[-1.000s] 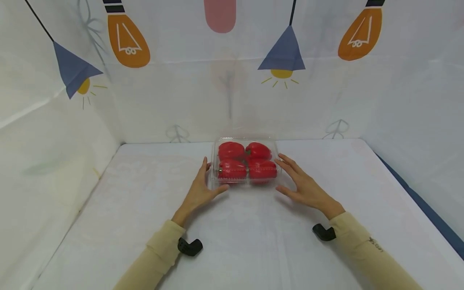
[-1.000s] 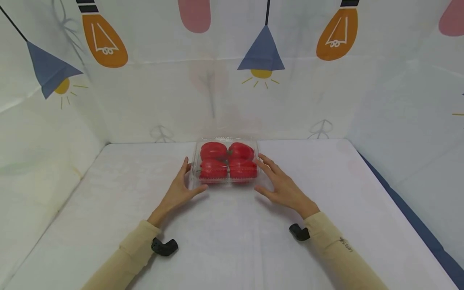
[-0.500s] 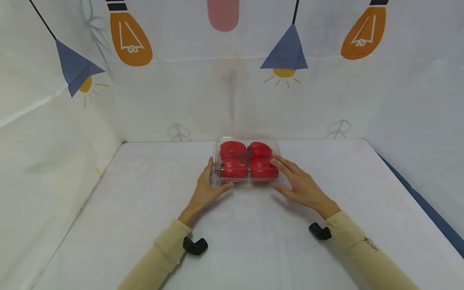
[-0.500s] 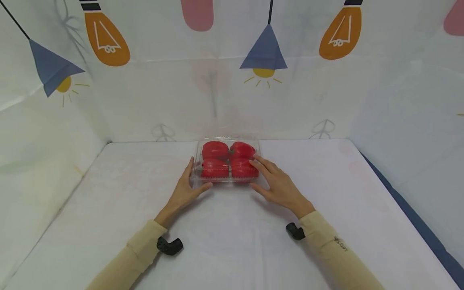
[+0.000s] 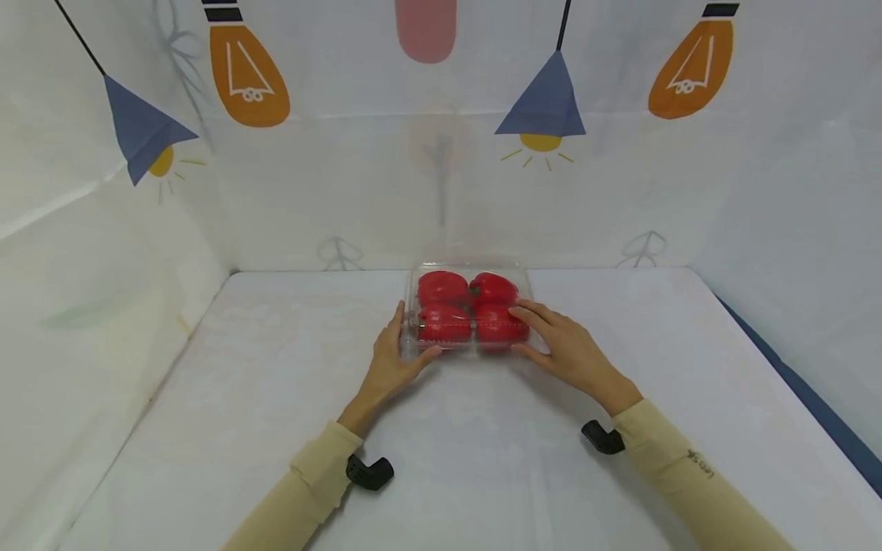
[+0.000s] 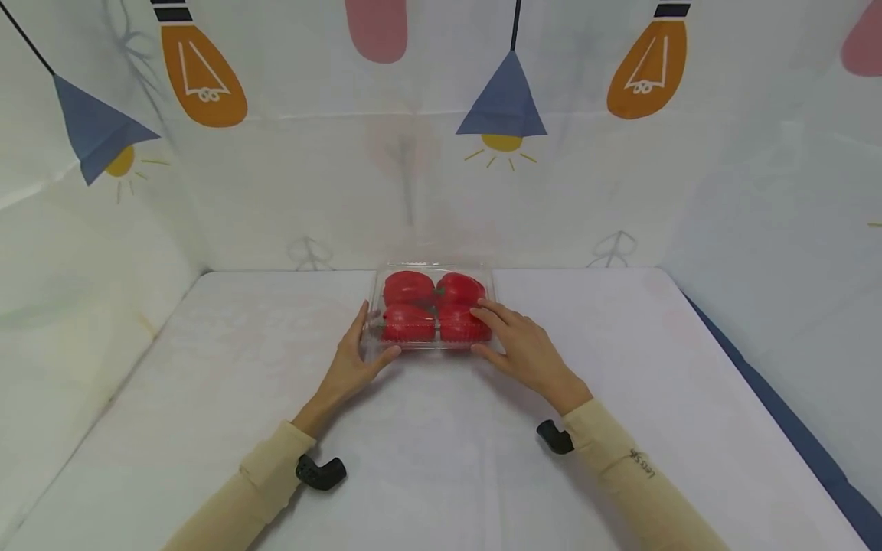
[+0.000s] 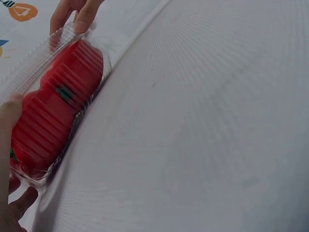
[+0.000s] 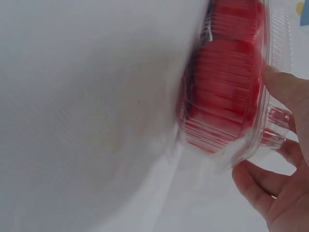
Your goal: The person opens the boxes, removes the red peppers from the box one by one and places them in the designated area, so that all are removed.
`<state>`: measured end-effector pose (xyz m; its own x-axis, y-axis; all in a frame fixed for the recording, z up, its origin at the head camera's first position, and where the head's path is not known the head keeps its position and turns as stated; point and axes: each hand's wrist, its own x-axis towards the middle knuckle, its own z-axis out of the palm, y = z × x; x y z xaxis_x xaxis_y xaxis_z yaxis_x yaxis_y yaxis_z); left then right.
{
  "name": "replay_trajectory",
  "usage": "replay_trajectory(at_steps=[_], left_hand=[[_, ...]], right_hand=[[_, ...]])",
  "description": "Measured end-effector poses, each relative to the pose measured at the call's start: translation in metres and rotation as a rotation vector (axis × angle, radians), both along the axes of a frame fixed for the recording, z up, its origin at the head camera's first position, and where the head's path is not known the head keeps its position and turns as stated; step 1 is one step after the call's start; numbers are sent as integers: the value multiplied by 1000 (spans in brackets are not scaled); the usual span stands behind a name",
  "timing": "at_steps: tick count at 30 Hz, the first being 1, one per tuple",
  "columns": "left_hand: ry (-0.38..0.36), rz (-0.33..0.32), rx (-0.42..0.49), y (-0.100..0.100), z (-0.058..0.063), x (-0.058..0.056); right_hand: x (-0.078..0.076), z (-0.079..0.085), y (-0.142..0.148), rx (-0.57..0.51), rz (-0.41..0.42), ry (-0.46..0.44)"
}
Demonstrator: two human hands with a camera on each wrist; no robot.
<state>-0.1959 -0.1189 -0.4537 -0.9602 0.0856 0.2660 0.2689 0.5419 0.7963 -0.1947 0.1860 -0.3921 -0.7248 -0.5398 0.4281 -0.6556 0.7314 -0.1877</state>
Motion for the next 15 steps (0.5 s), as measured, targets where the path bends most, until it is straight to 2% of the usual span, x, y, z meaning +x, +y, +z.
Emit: replay_trajectory(at_steps=[2, 8, 15], left_hand=[[4, 2, 9, -1, 0, 0], [31, -50, 52, -2, 0, -2], [-45, -44, 63, -3, 0, 0]], right_hand=[[-1, 2, -1, 11, 6, -4], [-2, 10, -1, 24, 30, 6], [-8, 14, 2, 67, 86, 9]])
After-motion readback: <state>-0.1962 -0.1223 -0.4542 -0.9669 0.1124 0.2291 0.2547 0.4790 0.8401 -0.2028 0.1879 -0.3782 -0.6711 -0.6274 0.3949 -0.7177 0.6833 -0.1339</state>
